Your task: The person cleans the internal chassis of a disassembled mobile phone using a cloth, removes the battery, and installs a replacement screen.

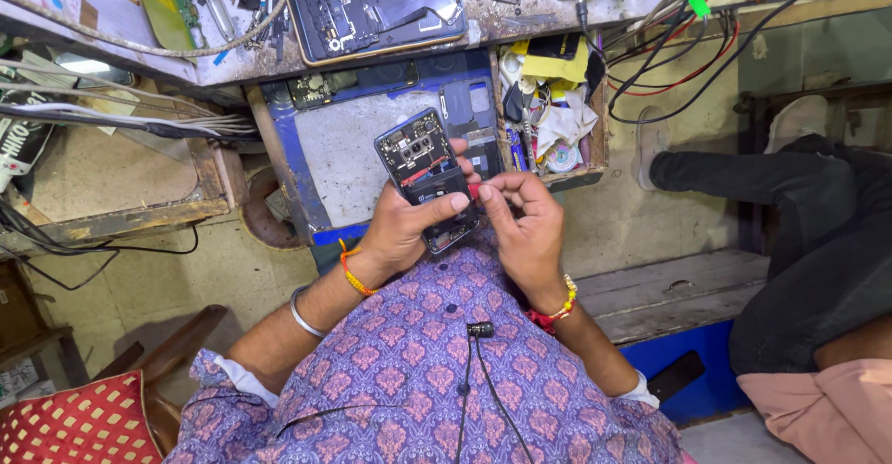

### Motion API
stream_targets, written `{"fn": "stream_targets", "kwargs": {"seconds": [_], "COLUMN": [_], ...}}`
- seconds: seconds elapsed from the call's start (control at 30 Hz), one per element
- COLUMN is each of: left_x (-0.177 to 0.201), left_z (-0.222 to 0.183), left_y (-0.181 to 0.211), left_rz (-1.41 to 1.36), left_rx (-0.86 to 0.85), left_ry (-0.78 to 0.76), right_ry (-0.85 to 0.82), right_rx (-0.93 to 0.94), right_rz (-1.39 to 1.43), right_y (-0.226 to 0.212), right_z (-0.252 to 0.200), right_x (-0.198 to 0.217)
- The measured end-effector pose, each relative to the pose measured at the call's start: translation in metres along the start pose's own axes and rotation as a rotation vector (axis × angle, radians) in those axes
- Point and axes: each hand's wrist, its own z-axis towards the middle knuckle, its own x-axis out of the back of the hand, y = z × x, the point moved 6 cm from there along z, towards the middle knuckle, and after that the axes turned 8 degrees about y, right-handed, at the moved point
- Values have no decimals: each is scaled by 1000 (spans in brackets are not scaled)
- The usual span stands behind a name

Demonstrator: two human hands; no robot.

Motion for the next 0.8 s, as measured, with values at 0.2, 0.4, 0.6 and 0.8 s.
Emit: {"fn": "stream_targets", "kwargs": {"seconds": [0.2,0.4,0.6,0.8], "left_x": [-1,15,24,28], "left_z": [0,-1,-15,-21], "left_y": [-1,-1,2,1], "left_rz": [-164,-51,-92,183], "left_rx": [-26,-51,-34,-220], "left_ry": [-89,74,52,16], "right_ry": [-94,-210,-290,-411], "right_rx": [-44,-142,-398,-129], "right_rz": [153,331,463,-19], "right_y": [9,26,27,10], "right_z": [-10,-14,-5,-4], "right_x": [0,-8,-29,-38]}}
